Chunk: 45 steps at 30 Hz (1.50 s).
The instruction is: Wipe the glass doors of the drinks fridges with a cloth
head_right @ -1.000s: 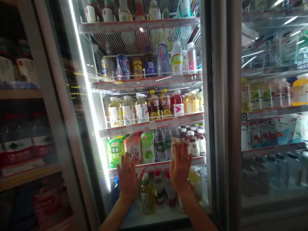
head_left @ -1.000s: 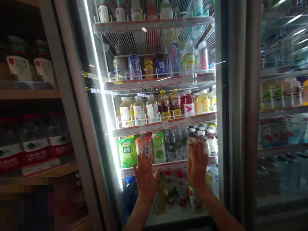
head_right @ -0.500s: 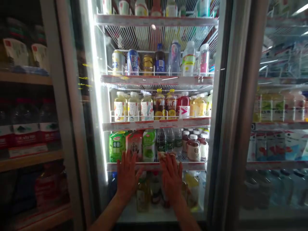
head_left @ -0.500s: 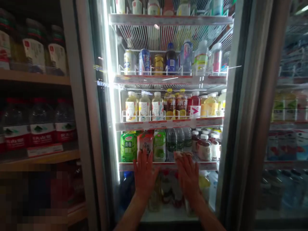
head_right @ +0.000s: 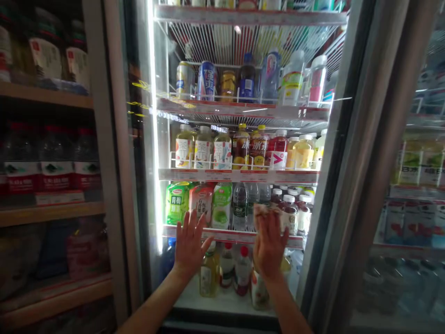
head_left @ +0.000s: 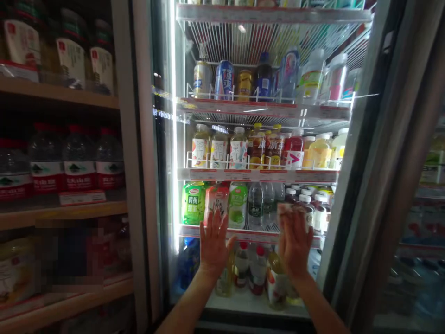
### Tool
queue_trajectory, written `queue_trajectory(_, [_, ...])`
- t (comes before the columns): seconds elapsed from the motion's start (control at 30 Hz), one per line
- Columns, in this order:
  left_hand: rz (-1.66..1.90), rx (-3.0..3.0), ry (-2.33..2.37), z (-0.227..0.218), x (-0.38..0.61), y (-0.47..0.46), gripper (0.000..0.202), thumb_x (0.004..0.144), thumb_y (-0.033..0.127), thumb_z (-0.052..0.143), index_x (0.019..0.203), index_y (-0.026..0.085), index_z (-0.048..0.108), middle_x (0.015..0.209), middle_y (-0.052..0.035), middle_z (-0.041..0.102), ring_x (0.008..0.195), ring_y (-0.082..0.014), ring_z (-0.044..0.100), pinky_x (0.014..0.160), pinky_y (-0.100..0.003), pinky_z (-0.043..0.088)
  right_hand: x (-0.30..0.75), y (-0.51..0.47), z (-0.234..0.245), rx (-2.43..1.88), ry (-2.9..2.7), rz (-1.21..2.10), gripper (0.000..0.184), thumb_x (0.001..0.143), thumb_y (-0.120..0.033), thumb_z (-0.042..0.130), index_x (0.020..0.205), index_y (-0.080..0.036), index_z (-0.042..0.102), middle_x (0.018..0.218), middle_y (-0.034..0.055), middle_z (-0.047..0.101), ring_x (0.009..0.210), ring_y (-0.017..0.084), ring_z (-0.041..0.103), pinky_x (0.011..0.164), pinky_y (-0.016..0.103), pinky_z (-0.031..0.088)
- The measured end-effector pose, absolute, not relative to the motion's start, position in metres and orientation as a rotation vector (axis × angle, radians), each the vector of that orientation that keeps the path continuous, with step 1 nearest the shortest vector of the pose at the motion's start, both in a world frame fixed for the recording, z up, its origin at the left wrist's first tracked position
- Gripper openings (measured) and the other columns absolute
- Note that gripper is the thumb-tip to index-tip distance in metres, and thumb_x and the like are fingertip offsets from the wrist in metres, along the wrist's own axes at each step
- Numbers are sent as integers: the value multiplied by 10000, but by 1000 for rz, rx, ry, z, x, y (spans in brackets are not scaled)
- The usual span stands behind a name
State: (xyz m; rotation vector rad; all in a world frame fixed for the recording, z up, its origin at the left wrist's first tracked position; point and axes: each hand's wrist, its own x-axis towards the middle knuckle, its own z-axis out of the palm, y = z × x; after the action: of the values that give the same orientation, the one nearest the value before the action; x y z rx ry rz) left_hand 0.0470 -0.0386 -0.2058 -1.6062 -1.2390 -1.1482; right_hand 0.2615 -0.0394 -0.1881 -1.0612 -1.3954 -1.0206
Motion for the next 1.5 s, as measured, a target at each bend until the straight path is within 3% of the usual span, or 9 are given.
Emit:
queue_trajectory(0.3, [-1172, -1590, -1217, -172, 27, -42, 571, 855, 370, 499, 1371, 177, 345, 1446, -130, 361, 1403, -254, 152, 1113, -490, 204, 236, -32, -145, -863, -1595, -1041, 578, 865, -173, 420, 1422, -270, 302, 1452, 81, 368, 1351, 267, 307, 1095, 530, 180])
queue_trajectory(0.47, [-1204, -1534, -1255, -142, 13, -32, 612, 851, 418, 499, 1377, 158, 323, 1467, -156, 310, 1407, -282, 113, 1089, -529, 225, 229, -29, -126, -932, -1269, -1032, 515, 841, -181, 448, 1350, -108, 429, 1458, 188, 315, 1352, 341, 275, 1039, 567, 256])
queue_trajectory(0.63, [-1200, -1531, -1258, -146, 15, -30, 631, 848, 430, 500, 1389, 169, 309, 1469, -146, 312, 1410, -279, 96, 1092, -532, 219, 227, -28, -133, -796, -1692, -1085, 454, 867, -190, 403, 1313, -236, 476, 1367, 87, 485, 1309, 253, 380, 1085, 534, 198])
queue_trajectory(0.73, [-1199, -1537, -1244, -148, 14, -27, 636, 849, 440, 494, 1393, 170, 305, 1471, -139, 311, 1411, -281, 80, 1096, -536, 207, 260, -21, -120, -922, -1397, -1070, 484, 879, -330, 363, 1289, -121, 513, 1374, 178, 452, 1314, 315, 355, 1015, 543, 257])
queue_trajectory(0.83, [-1205, -1536, -1238, -150, 12, -24, 640, 847, 436, 502, 1393, 164, 305, 1473, -143, 304, 1411, -284, 73, 1100, -543, 190, 275, -21, -115, -1031, -1246, -986, 566, 872, -391, 361, 1301, -43, 486, 1421, 227, 359, 1334, 357, 296, 953, 554, 300])
queue_trajectory(1.0, [-1316, -1555, -1223, -141, 18, -34, 546, 880, 342, 452, 1377, 157, 325, 1462, -157, 320, 1410, -277, 91, 1096, -560, 199, 226, -32, -137, -811, -1639, -1035, 548, 869, -189, 401, 1409, -237, 327, 1428, 107, 403, 1339, 262, 330, 1084, 524, 215])
queue_trajectory(1.17, [-1510, -2049, -836, -111, 59, -61, 509, 892, 190, 314, 1397, 139, 265, 1380, -131, 456, 1330, -170, 346, 1093, -402, 318, 195, -29, -131, -784, -1613, -1021, 631, 891, -167, 342, 1471, -174, 94, 1462, 133, 337, 1388, 216, 223, 1102, 467, 228])
queue_trajectory(1.33, [-1637, -2052, -790, -104, 100, -53, 488, 903, 282, 364, 1349, 85, 341, 1374, -169, 447, 1309, -215, 378, 1057, -394, 380, 228, -26, -129, -658, -1687, -1031, 696, 897, -355, 367, 1474, -124, 54, 1516, 151, 165, 1387, 248, 223, 1102, 522, 213])
queue_trajectory(1.5, [-1451, -1771, -839, -105, 133, -30, 347, 889, 261, 393, 1191, 156, 527, 1402, -94, 417, 1347, -257, 312, 1077, -477, 333, 278, -19, -114, -660, -1640, -1021, 685, 884, -463, 360, 1472, -200, 126, 1521, 86, 162, 1380, 285, 229, 1079, 577, 192])
